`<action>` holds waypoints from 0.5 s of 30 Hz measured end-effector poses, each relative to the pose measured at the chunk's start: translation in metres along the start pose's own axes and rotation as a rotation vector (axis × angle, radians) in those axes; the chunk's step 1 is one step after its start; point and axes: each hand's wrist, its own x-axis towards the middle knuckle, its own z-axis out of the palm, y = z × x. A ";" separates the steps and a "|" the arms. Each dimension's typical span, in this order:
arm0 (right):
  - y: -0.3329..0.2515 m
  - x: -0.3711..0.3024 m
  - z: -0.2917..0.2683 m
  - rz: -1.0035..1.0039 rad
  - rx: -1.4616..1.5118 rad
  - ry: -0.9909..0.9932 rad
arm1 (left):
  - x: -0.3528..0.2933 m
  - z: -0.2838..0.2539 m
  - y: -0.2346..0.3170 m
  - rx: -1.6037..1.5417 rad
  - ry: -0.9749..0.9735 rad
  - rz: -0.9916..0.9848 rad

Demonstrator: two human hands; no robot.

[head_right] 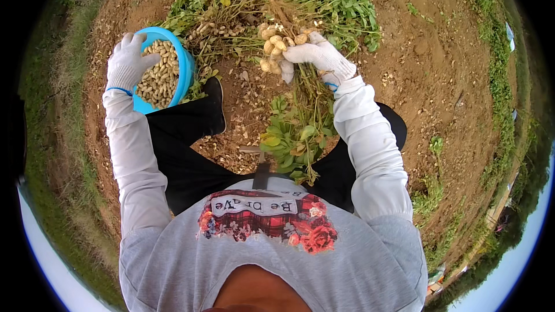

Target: The person sits on the ground and repeatedly pulls peanuts from peanut plants, placing them into a blue bowl. The person handles the plants by hand and discards the stems after removing the peanuts.

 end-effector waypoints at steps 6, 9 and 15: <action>0.012 0.008 0.010 -0.009 0.035 -0.079 | 0.010 -0.009 0.122 -1.210 -0.189 0.196; -0.001 0.005 0.019 0.068 0.044 -0.147 | -0.001 -0.012 0.166 -1.228 -0.146 0.289; -0.010 0.005 0.035 0.006 -0.047 -0.041 | -0.002 -0.017 0.184 -1.145 -0.202 0.203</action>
